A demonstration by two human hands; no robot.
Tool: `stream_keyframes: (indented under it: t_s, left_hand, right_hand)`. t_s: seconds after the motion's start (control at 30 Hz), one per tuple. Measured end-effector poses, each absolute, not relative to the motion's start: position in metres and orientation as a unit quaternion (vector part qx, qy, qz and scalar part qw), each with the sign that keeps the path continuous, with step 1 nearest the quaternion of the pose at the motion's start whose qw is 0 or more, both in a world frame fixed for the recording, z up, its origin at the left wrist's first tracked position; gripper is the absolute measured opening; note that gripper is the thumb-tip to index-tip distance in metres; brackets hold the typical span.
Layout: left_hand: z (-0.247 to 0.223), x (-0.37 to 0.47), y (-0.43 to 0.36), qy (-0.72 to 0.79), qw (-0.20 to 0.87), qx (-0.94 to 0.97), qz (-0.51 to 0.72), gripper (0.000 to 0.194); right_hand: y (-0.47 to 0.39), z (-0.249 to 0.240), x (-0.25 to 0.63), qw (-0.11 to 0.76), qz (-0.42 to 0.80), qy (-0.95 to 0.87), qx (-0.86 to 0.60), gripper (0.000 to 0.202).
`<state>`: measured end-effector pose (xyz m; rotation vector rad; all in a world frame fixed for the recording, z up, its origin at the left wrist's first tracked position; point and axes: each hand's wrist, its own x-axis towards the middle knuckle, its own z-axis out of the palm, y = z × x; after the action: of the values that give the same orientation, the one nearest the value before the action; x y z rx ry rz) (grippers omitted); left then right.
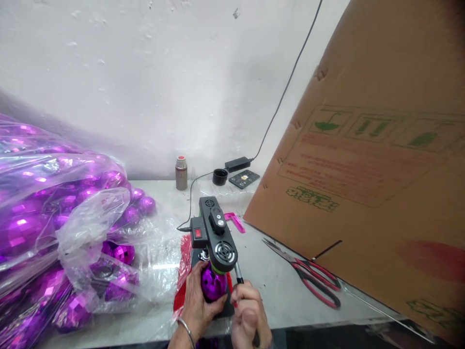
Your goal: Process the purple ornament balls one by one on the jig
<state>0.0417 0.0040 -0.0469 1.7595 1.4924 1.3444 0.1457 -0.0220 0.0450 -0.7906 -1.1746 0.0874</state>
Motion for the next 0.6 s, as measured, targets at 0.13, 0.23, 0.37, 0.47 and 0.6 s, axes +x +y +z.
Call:
stream_keyframes:
  t_s: [0.13, 0.23, 0.37, 0.47, 0.6]
  left_hand:
    - [-0.043, 0.040, 0.004, 0.543, 0.246, 0.638, 0.488, 0.071]
    - [-0.037, 0.040, 0.008, 0.542, 0.267, 0.626, 0.494, 0.072]
    - [-0.036, 0.035, 0.004, 0.542, 0.310, 0.597, 0.504, 0.075]
    - [-0.049, 0.020, -0.025, 0.561, 0.296, 0.581, 0.510, 0.080]
    - [-0.074, -0.008, -0.084, 0.582, 0.308, 0.649, 0.380, 0.065]
  right_hand:
    - [-0.022, 0.075, 0.150, 0.758, 0.044, -0.532, -0.373, 0.046]
    - [-0.021, 0.120, 0.151, 0.754, 0.075, -0.527, -0.386, 0.043]
    - [-0.018, 0.157, 0.153, 0.729, 0.096, -0.546, -0.402, 0.046]
    - [-0.021, 0.156, 0.154, 0.726, 0.101, -0.545, -0.406, 0.045]
    - [-0.026, 0.145, 0.155, 0.728, 0.095, -0.556, -0.389, 0.043]
